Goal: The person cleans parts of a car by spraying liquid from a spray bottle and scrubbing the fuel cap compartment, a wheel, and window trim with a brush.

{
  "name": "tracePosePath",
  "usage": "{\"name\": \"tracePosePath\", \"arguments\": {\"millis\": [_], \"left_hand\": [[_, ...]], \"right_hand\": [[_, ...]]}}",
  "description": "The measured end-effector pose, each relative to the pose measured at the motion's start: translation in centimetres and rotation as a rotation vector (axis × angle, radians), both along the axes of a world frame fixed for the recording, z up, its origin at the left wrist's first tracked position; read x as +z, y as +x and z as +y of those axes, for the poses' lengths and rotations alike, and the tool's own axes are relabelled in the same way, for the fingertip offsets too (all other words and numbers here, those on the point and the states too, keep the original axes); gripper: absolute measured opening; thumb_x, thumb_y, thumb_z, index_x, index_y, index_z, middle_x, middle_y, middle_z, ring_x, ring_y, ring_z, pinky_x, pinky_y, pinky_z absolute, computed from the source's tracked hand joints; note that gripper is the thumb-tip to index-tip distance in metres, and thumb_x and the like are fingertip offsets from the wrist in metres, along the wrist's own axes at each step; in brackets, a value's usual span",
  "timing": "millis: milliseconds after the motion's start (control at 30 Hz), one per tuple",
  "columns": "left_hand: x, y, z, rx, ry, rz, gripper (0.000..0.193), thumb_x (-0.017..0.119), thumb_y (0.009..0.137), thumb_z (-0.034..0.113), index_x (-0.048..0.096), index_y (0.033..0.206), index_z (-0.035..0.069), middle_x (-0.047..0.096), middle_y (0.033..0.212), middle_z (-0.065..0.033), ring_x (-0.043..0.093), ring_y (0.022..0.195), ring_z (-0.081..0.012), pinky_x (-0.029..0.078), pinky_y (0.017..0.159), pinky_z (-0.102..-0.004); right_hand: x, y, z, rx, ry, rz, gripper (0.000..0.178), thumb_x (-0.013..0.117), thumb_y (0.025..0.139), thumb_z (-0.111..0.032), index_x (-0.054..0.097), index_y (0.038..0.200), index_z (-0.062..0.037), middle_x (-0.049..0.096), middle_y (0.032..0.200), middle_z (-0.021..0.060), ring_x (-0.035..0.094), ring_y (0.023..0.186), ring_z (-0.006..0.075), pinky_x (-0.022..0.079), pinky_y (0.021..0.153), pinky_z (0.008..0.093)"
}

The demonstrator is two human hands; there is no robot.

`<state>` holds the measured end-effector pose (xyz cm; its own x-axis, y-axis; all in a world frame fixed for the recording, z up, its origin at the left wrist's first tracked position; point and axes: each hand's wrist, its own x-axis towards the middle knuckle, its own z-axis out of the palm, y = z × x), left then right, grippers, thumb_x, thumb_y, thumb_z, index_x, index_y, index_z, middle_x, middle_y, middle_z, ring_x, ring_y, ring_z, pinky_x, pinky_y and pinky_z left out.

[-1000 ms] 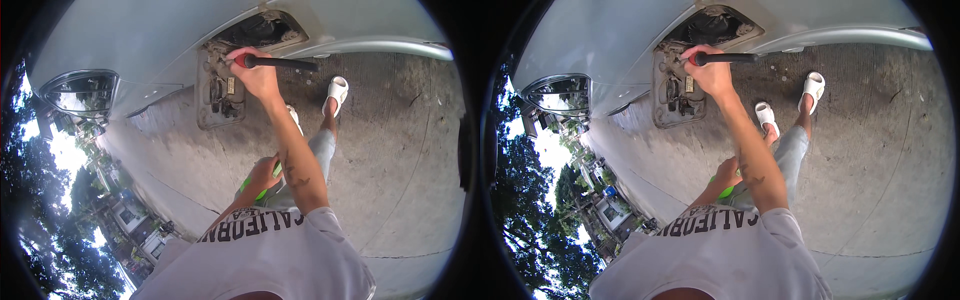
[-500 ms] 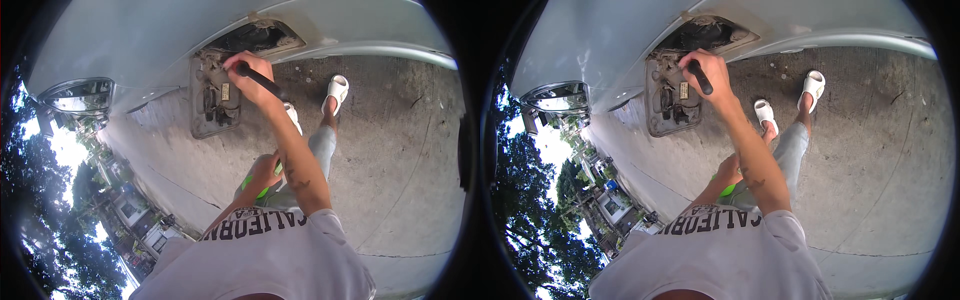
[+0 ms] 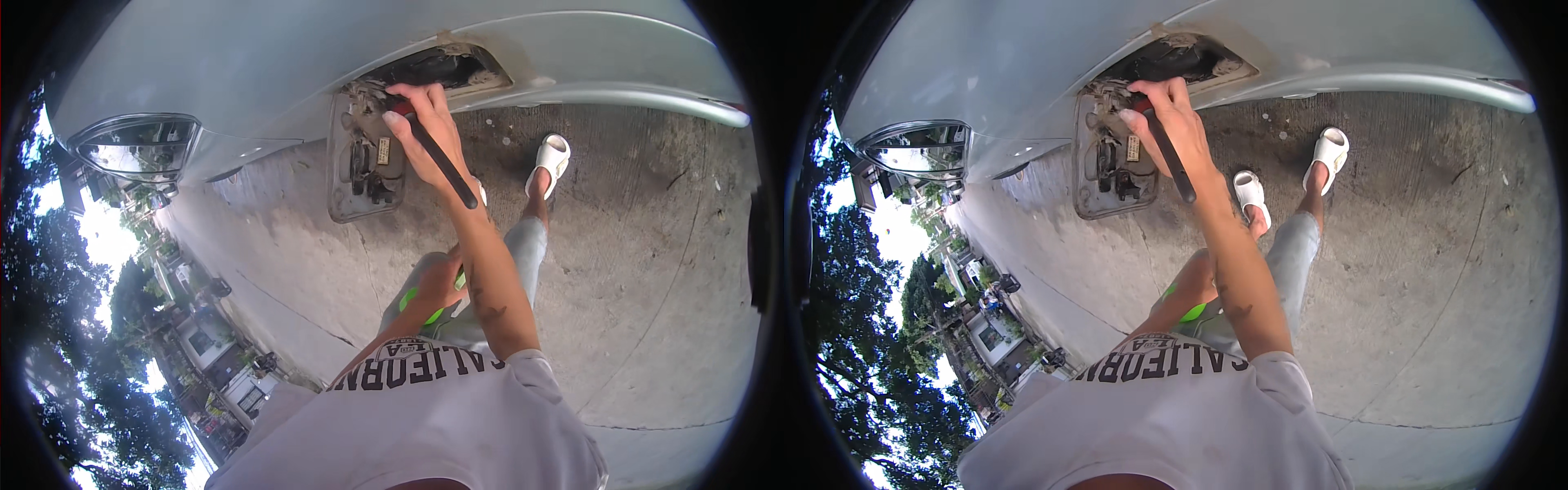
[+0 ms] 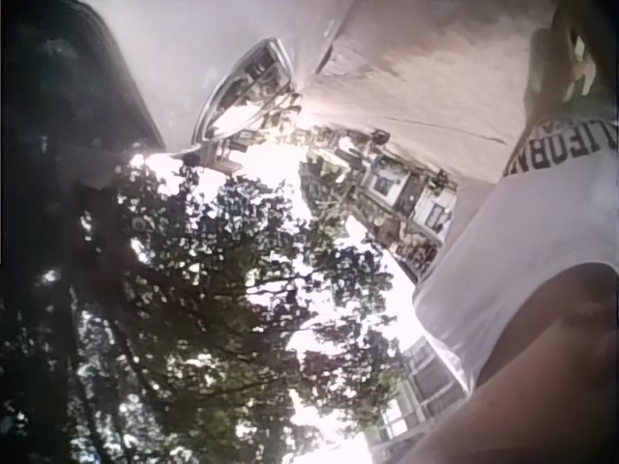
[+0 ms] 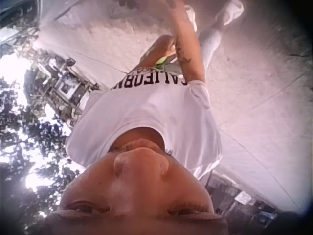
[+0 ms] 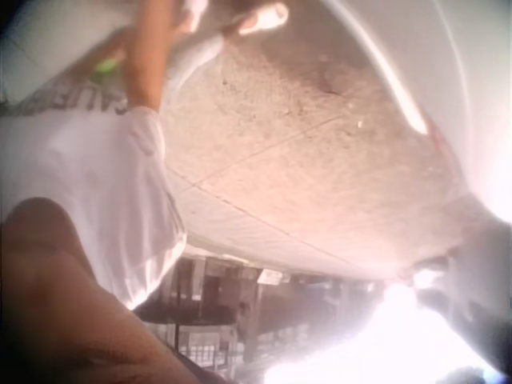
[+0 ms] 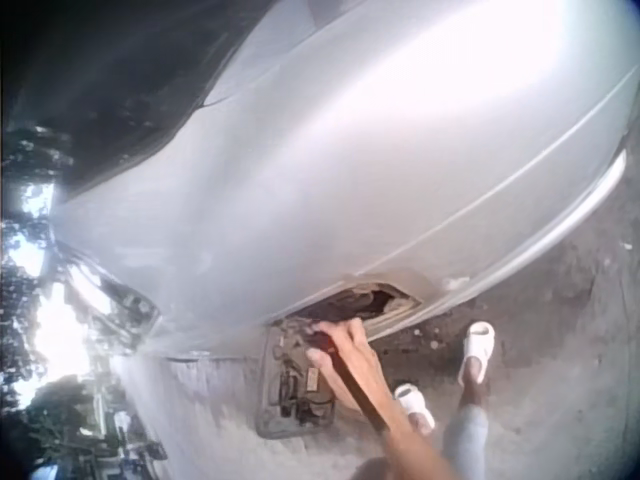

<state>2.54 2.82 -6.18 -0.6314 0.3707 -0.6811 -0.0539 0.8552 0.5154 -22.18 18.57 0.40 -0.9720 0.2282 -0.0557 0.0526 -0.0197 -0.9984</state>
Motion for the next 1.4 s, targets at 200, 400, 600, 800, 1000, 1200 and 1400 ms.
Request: {"name": "tracePosePath", "arguments": {"millis": [200,400,600,800,1000,1200,1400], "left_hand": [[1.8,-1.0,-1.0,0.036,0.093,-0.016,0.066,0.074,0.084,0.025,0.044,0.142,0.02,0.07,0.106,-0.018,0.067,0.099,-0.0412,0.052,0.083,-0.0506],[4.5,-1.2,-1.3,0.087,-0.045,-0.096,0.042,0.076,0.082,0.027,0.063,0.118,0.008,0.07,0.105,-0.0159,0.065,0.1,-0.0381,0.05,0.083,-0.0479],[3.2,-0.9,-3.1,0.07,0.011,-0.038,0.035,0.075,0.084,0.032,0.06,0.104,0.007,0.072,0.089,-0.0126,0.067,0.088,-0.0411,0.051,0.074,-0.0491],[2.8,0.4,-6.0,0.145,0.022,-0.079,0.044,0.076,0.082,0.037,0.061,0.112,0.008,0.07,0.096,-0.0198,0.066,0.092,-0.0439,0.051,0.078,-0.0509],[3.5,0.9,-7.4,0.155,0.038,-0.079,0.046,0.076,0.083,0.036,0.061,0.115,0.007,0.07,0.1,-0.0203,0.066,0.098,-0.043,0.051,0.081,-0.0506],[4.1,0.5,-7.6,0.139,0.015,-0.144,0.046,0.076,0.083,0.036,0.061,0.116,0.007,0.071,0.102,-0.02,0.066,0.1,-0.0424,0.051,0.083,-0.0504],[3.3,1.1,-8.2,0.053,0.024,-0.123,0.046,0.076,0.084,0.036,0.061,0.115,0.005,0.071,0.099,-0.0219,0.067,0.095,-0.0437,0.052,0.081,-0.0523]], "right_hand": [[2.1,-0.9,-0.9,-0.19,-0.223,0.159,0.023,0.082,0.082,-0.024,0.075,0.095,-0.0066,0.056,0.086,0.0068,0.057,0.079,0.0208,0.048,0.071,0.0326],[-1.2,0.1,0.8,-0.152,-0.031,0.102,0.019,0.079,0.084,-0.017,0.078,0.1,-0.0061,0.064,0.091,0.0083,0.061,0.083,0.0189,0.05,0.076,0.0307],[3.1,-0.8,-1.0,-0.153,0.072,0.139,0.022,0.078,0.085,-0.022,0.077,0.098,-0.0046,0.065,0.094,0.0104,0.064,0.087,0.0236,0.052,0.077,0.0343],[5.3,0.9,-2.7,-0.162,0.116,0.337,0.02,0.078,0.082,-0.021,0.078,0.095,-0.0069,0.068,0.101,0.0143,0.066,0.095,0.0282,0.053,0.083,0.0385],[4.6,-0.1,-3.2,-0.286,0.266,0.202,0.02,0.076,0.084,-0.022,0.077,0.093,-0.0041,0.067,0.097,0.0161,0.062,0.094,0.0307,0.053,0.082,0.0402],[3.9,-0.4,-4.7,-0.265,0.204,0.174,0.02,0.076,0.087,-0.022,0.076,0.095,-0.0033,0.066,0.101,0.0149,0.064,0.093,0.0294,0.052,0.083,0.0383],[3.7,-1.5,-3.9,-0.318,0.03,0.225,0.024,0.07,0.096,-0.023,0.073,0.093,0.0009,0.063,0.102,0.0114,0.061,0.088,0.0203,0.051,0.081,0.0331]]}}
